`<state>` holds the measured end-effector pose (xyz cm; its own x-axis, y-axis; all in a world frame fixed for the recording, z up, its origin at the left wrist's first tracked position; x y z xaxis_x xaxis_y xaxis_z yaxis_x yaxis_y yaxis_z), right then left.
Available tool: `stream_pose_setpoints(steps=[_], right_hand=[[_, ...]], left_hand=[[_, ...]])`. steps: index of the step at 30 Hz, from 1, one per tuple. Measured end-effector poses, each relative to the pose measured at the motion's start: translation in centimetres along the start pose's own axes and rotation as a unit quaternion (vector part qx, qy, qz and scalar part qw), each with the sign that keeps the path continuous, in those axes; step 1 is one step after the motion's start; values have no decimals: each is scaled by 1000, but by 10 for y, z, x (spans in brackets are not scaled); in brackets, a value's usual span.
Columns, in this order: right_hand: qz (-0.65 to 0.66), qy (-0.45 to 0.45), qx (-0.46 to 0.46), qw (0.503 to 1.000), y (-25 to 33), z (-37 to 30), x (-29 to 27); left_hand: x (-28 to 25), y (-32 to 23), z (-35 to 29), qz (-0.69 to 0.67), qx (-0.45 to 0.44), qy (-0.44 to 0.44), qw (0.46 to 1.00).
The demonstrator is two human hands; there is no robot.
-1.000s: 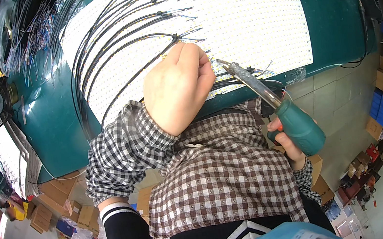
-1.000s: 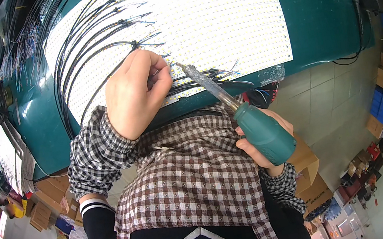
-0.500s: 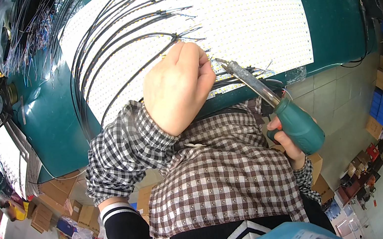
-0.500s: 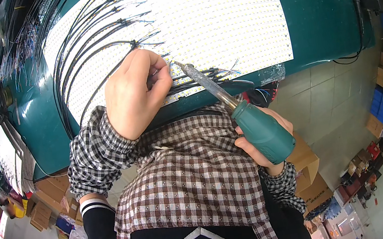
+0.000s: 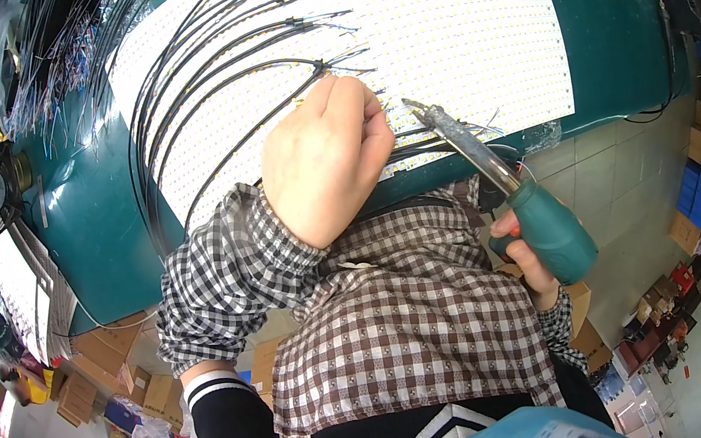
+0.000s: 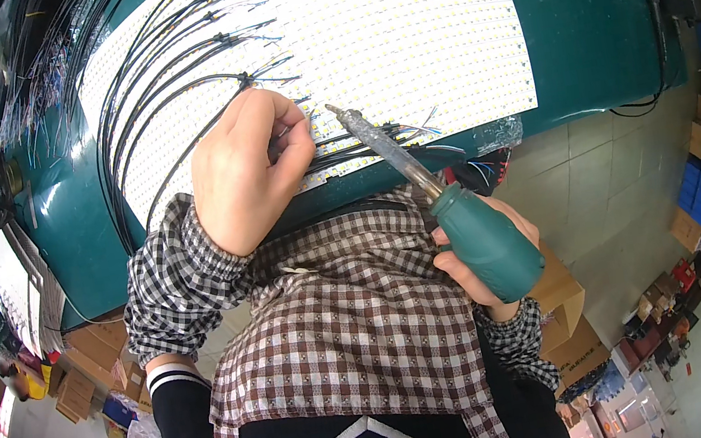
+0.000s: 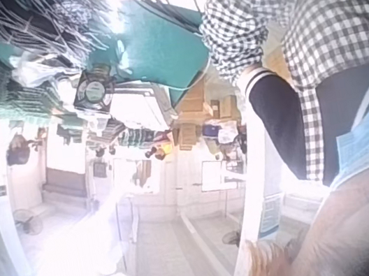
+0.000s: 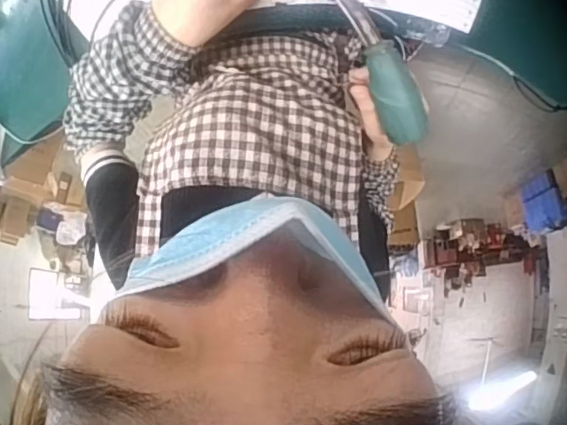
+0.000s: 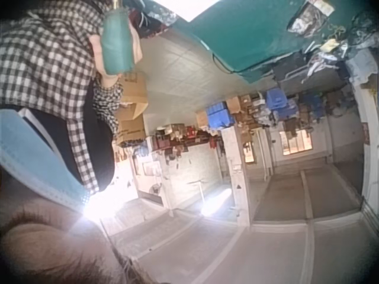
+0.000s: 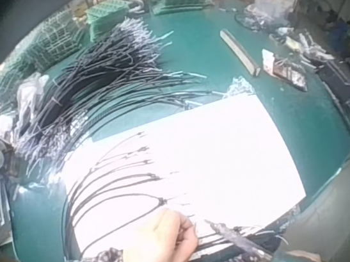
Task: The person uses a soldering iron to attach black wires to a large, illuminated LED panel. They hold the wires with one hand and apply the soldering iron with the other, working methodically across the surface of the panel.
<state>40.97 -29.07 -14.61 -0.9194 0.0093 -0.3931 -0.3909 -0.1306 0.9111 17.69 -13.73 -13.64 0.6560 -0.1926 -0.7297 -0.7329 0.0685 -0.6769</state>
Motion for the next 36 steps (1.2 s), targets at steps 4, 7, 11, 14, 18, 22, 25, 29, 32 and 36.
stream_pose_setpoints(steps=[4,7,11,14,18,22,25,29,32,36], right_hand=[[11,-11,13,1000,-4,-5,-1],[15,-10,12,1000,-4,-5,-1],[56,-27,31,998,-6,-4,-2],[85,-56,39,994,-5,-4,-5],[114,-92,13,989,-8,-6,-13],[123,-70,41,989,-11,-7,-15],[129,-69,33,989,-9,-3,-14],[125,-74,14,989,-7,-2,-19],[121,-76,11,990,-7,-3,-21],[118,-77,8,990,-8,-4,-21]], left_hand=[[-1,0,0,-1,-5,5,1000],[0,0,0,-15,1,3,1000],[-1,0,-1,-18,3,-5,1000],[1,1,-1,2,-23,24,999],[-16,-18,-17,62,73,-43,994],[-21,-36,-30,79,171,-88,978],[8,-34,-21,78,110,37,990],[16,-36,-18,72,125,44,989],[19,-35,-17,50,111,73,990],[20,-37,-14,56,115,119,985]])
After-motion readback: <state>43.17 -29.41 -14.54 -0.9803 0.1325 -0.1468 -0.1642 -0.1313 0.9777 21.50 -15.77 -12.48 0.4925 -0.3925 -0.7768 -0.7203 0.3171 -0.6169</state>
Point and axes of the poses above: each hand's wrist, its own z-axis towards the middle knuckle, its own x-axis out of the palm, y = z × x, the point moved 8 cm from there along z, towards the middle knuckle, and after that the axes turned 15 degrees about -x, right-handed, at the moved point
